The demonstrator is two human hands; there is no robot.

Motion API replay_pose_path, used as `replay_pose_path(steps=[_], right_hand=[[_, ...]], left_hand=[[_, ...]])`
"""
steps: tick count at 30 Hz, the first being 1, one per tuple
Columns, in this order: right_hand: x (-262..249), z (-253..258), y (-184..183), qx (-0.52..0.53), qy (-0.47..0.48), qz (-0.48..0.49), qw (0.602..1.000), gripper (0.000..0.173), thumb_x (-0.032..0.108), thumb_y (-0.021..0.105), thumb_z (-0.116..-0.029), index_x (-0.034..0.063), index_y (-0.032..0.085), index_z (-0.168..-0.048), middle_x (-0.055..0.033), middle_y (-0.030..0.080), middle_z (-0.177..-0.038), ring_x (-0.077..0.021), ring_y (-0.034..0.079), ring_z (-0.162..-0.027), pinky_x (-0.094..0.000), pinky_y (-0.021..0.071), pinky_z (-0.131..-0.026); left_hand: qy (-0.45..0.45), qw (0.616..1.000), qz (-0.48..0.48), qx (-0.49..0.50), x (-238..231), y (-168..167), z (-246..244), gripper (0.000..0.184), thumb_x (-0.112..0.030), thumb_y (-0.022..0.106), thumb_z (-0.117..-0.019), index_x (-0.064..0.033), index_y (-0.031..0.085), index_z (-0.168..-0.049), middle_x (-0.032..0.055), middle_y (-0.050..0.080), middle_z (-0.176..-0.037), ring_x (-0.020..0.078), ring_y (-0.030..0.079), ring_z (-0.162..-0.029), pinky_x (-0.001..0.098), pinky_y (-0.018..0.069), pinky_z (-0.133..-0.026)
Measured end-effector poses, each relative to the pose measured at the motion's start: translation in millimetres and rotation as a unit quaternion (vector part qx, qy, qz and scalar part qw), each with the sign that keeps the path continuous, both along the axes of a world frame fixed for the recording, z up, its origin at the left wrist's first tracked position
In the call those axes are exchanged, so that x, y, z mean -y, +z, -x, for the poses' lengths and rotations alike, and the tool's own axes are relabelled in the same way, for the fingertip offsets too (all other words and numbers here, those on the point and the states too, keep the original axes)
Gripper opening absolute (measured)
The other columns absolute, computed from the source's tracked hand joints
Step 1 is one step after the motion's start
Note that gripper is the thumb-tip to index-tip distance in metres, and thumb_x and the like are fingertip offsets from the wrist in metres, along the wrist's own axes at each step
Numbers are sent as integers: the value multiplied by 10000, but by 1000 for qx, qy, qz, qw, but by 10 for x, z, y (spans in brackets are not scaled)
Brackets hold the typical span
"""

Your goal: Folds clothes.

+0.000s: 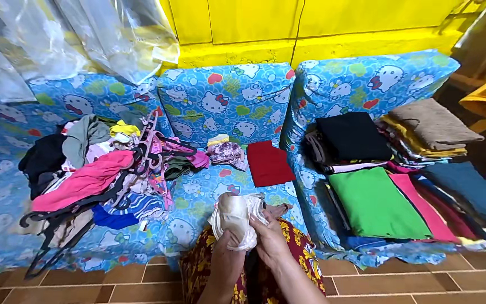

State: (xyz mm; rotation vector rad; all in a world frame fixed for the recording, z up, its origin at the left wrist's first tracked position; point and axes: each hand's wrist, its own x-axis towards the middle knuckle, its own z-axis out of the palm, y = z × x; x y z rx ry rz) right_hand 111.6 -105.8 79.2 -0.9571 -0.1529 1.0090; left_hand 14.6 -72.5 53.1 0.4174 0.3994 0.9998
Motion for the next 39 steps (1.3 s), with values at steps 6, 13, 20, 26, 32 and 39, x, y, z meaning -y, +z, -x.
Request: replay_pose_path(steps=[6,13,20,26,32,39], right_hand=[[98,145,-82,-29,-39,-130,990,173,4,640,-876,18,643,-1048,-89,747,-911,-160,744,-814,-343,637,-771],[49,-8,-90,-89,-25,-232,968,304,344,816,-852,85,718,-977,-87,762,-910,-161,751,-858,-353,637,-801],[-31,-85,-128,-8,-37,-133,990,272,116,418,-1052,61,653,-926,-54,740,-820,-112,730,-757,-304,630,-727],[-270,-237,-403,189,-129,12,973,221,40,499,-1014,39,605,-820,14,632,-683,-44,633,-621,-223,567,-631],[-479,-370,-929,222,-52,108,968,166,65,541,-1023,-63,608,-941,-40,607,-657,-63,554,-490,-230,504,-488],[-575,-495,-1068,149,75,167,972,88,22,536,-1022,-46,555,-969,-48,600,-682,-81,557,-504,-232,508,-505]], left_hand=[[-29,997,67,-25,-211,136,55,529,-356,132,-1123,-91,564,-1274,93,724,-1092,202,721,-1013,404,605,-883],[-90,992,-30,-78,-275,-90,-76,425,-269,259,-1120,-20,524,-1340,118,708,-1164,202,695,-1088,402,573,-968],[-132,983,68,113,-82,-333,-87,735,-548,900,-592,-154,712,-1183,117,737,-1130,278,714,-1069,494,590,-893],[-61,998,31,-13,-276,-112,-111,379,-240,274,-1084,-89,532,-1317,103,714,-1163,227,705,-1077,430,590,-927],[18,962,-2,-273,-914,108,-340,411,-257,329,-1128,39,509,-1348,184,677,-1145,242,692,-1020,430,580,-897],[49,973,-42,-223,-2115,591,-891,390,-238,365,-1122,20,449,-1403,197,644,-1202,255,673,-1049,430,574,-904]])
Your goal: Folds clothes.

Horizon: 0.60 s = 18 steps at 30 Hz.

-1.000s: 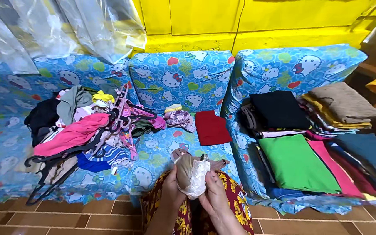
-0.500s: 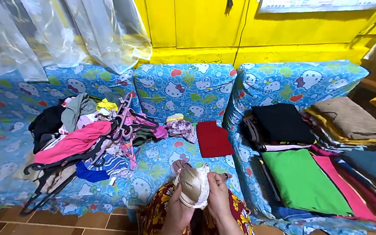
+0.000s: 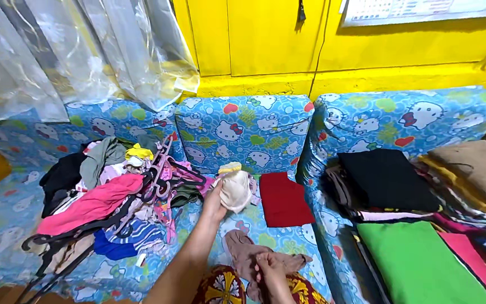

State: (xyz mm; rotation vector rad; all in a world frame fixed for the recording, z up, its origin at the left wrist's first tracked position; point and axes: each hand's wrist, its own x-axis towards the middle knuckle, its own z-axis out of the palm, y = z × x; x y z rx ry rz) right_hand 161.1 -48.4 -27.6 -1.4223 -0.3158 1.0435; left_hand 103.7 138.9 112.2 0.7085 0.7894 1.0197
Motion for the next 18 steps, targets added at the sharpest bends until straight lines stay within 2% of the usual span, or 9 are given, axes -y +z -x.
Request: replay_pose_path(steps=[3,5,7,10,11,14,15,18], right_hand=[[-68,19,5,-3,60,21,998,81,30,548,-1017,-39,557,-976,-41,599,-697,-79,557,-527,-240,512,-535],[-107,30,8,-2,93,35,995,67,28,556,-1008,-36,562,-989,-31,589,-702,-73,553,-543,-237,503,-545],[-135,28,-8,-1,112,41,993,65,26,565,-1000,-38,569,-992,-32,586,-713,-73,551,-554,-240,497,-550],[-140,-13,-28,2,128,39,991,60,23,566,-992,-35,568,-978,-42,598,-724,-82,558,-555,-248,501,-547],[-139,-22,-33,2,134,39,990,61,22,569,-991,-36,568,-976,-45,599,-732,-84,556,-557,-250,498,-547],[-139,-23,-35,4,151,41,988,64,20,583,-989,-37,582,-959,-49,610,-740,-83,554,-569,-247,491,-555],[-139,-19,-29,6,159,41,986,63,20,589,-988,-39,586,-967,-49,613,-744,-80,556,-573,-244,490,-555],[-145,-17,-20,3,176,39,984,79,37,600,-979,-42,597,-983,-54,613,-756,-82,546,-573,-253,482,-550]], left_hand=[[11,998,-28,48,-494,50,-356,399,-231,364,-1122,7,412,-1439,211,619,-1260,275,656,-1101,447,559,-945],[43,998,-30,28,-850,-195,-571,432,-229,390,-1118,19,375,-1472,242,577,-1334,308,626,-1170,469,539,-986],[86,993,-1,-82,-1102,-607,-703,521,-228,485,-1094,42,329,-1512,284,509,-1430,362,566,-1273,515,501,-1041],[113,955,22,-274,-1192,-1144,-734,817,-204,631,-1022,44,90,-1582,339,308,-1563,436,397,-1421,554,392,-1135],[133,938,7,-320,-1179,-1228,-734,867,-202,659,-1005,35,61,-1586,349,310,-1561,445,401,-1422,547,389,-1139],[175,909,-65,-373,-1088,-1277,-762,835,-189,658,-1002,12,103,-1593,348,346,-1546,457,430,-1403,534,399,-1134],[178,910,-90,-362,-1057,-1251,-776,827,-177,640,-1012,16,91,-1599,356,304,-1564,464,390,-1426,529,371,-1155],[187,918,-174,-305,-1037,-1142,-861,767,-127,619,-1003,47,148,-1583,374,276,-1561,466,346,-1442,525,336,-1177]])
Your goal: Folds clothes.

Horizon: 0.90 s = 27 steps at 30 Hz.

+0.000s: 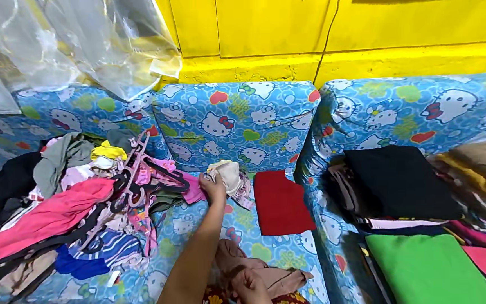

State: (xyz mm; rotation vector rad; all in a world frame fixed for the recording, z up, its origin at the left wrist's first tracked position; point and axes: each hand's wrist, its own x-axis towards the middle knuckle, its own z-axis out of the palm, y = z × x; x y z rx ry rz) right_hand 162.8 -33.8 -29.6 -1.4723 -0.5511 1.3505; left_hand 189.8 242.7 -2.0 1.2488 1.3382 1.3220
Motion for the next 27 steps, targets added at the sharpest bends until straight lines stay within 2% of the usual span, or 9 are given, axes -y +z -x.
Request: replay_pose_path(steps=[4,8,10,13,17,19,22,25,27], right_hand=[[11,-8,-15,-13,16,7,1000,72,44,595,-983,-28,593,-989,-50,608,-738,-79,524,-536,-247,461,-509],[3,-42,8,6,33,16,999,107,77,605,-983,-28,612,-1001,-57,606,-751,-95,538,-559,-269,477,-534],[8,-46,-18,2,38,13,999,108,87,612,-981,-19,606,-1000,-49,598,-743,-86,529,-549,-258,471,-522],[1,-57,-44,9,27,1,1000,100,81,613,-977,-16,611,-1001,-40,597,-735,-82,532,-538,-255,476,-510],[-9,-68,-47,94,-75,-25,992,97,69,628,-945,-27,638,-956,-56,604,-752,-112,582,-625,-303,524,-605],[-10,-81,-68,121,-153,-53,979,107,65,624,-940,-38,647,-957,-53,616,-775,-107,604,-692,-300,532,-669],[-40,-108,-40,88,-251,-76,961,62,29,601,-949,-26,621,-928,-9,602,-698,-55,595,-595,-229,536,-589],[-56,-152,2,9,-322,-85,943,77,-22,547,-977,-18,585,-910,-9,597,-679,-54,577,-530,-207,530,-535],[-59,-183,28,-45,-358,-80,929,106,-26,513,-1006,-14,563,-914,-15,598,-668,-62,570,-503,-209,529,-510]], left_hand=[[-5,993,38,-113,-88,121,-142,628,-133,581,-1028,9,282,-1562,382,281,-1550,508,373,-1409,545,388,-1130],[13,939,120,-323,-113,242,-257,515,-196,517,-1056,-167,394,-1556,276,153,-1656,480,325,-1456,563,363,-1125],[1,936,39,-349,-51,189,-272,494,-104,499,-1041,-147,437,-1530,273,136,-1664,500,245,-1488,635,242,-1164],[-139,888,-130,-418,-8,6,-208,415,-120,501,-1033,-55,553,-1440,273,329,-1601,494,244,-1499,699,139,-1185],[-304,764,-90,-562,-248,-190,-124,504,-345,389,-1105,-147,409,-1568,135,374,-1628,417,264,-1525,743,84,-1175],[-327,748,-44,-575,-326,-43,-133,517,-372,362,-1109,-164,382,-1582,160,343,-1639,439,241,-1527,760,93,-1160],[-317,770,-77,-548,-169,254,-70,521,-384,434,-1090,-175,412,-1566,234,261,-1652,488,139,-1539,764,43,-1165],[-329,796,-163,-482,281,339,201,475,-275,538,-1055,-59,515,-1477,279,430,-1534,493,337,-1457,722,196,-1163],[-435,751,-142,-477,566,237,468,368,-150,503,-1057,13,578,-1378,281,557,-1394,473,497,-1335,666,356,-1112]])
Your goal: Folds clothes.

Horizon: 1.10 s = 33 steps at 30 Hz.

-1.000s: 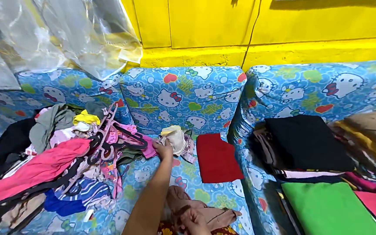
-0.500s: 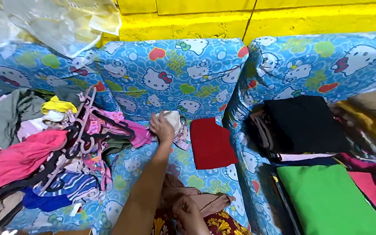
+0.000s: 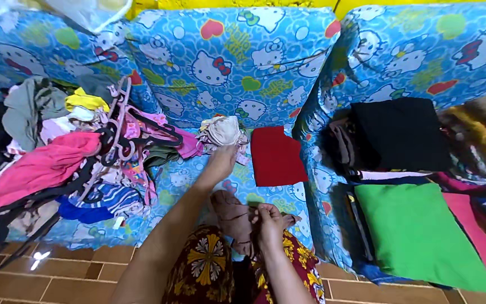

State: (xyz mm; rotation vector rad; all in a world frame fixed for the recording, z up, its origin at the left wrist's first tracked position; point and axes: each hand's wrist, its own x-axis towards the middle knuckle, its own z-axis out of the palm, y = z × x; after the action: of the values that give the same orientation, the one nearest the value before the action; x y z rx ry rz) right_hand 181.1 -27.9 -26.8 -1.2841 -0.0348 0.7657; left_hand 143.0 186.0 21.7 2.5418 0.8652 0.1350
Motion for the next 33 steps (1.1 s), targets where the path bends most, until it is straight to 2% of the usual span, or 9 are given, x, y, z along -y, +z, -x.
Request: replay_pose_path(steps=[3,9,16,20,22,24,26,28,33], right_hand=[[4,-29,8,-50,-21,-6,998,119,-7,485,-1037,-14,540,-932,-23,574,-662,-72,543,-483,-220,517,-494],[32,42,-11,-26,-8,-2,1000,102,15,508,-1040,-19,533,-947,-34,574,-673,-75,535,-485,-222,507,-493],[146,141,-64,53,32,15,998,71,5,536,-1019,-49,564,-984,-59,598,-727,-86,570,-538,-239,533,-541],[304,-63,199,267,134,15,954,207,28,619,-960,-87,639,-1131,-162,673,-1068,-175,645,-971,-343,541,-870],[340,-228,500,376,241,-19,894,428,113,642,-940,-88,589,-1315,-241,579,-1387,-293,544,-1312,-435,452,-1090],[312,-353,853,469,358,-25,807,632,274,659,-912,-58,522,-1432,-259,502,-1486,-377,453,-1403,-544,339,-1172],[291,-419,1234,519,449,-1,727,638,351,687,-903,-33,571,-1399,-225,622,-1343,-353,578,-1259,-591,393,-1095],[303,-495,1555,542,493,22,680,437,321,713,-909,-25,696,-1175,-169,714,-1050,-280,675,-981,-550,502,-914],[572,-731,2029,564,570,44,596,272,236,655,-974,-27,696,-915,-69,614,-706,-131,551,-599,-357,486,-611]], left_hand=[[-85,982,103,-137,304,-186,386,361,-56,527,-1010,-18,605,-1361,259,532,-1429,457,472,-1360,642,368,-1108],[200,943,197,-177,653,-367,1028,852,-475,717,-927,62,374,-1492,319,540,-1393,448,554,-1296,596,442,-1083],[168,949,262,-53,842,-533,989,429,-249,529,-1061,39,554,-1378,285,604,-1333,416,571,-1282,601,412,-1102],[70,934,332,108,1103,-149,814,401,-112,481,-1071,48,481,-1439,264,562,-1399,335,566,-1299,491,434,-1116],[-23,942,317,112,1276,186,738,334,-50,484,-1047,105,541,-1337,270,610,-1303,308,612,-1213,464,466,-1075],[-90,948,286,108,1399,512,682,221,17,535,-985,126,608,-1163,243,657,-1116,277,641,-1057,455,501,-979],[-131,948,267,117,1449,767,682,163,1,587,-962,128,624,-1056,207,661,-1003,224,636,-948,412,520,-903],[-195,930,263,167,1472,938,775,188,-41,613,-958,116,650,-1053,150,671,-975,117,614,-890,311,512,-856],[-209,918,265,208,1396,1146,1191,244,-86,640,-933,70,630,-1121,11,658,-850,-15,583,-731,194,507,-721]])
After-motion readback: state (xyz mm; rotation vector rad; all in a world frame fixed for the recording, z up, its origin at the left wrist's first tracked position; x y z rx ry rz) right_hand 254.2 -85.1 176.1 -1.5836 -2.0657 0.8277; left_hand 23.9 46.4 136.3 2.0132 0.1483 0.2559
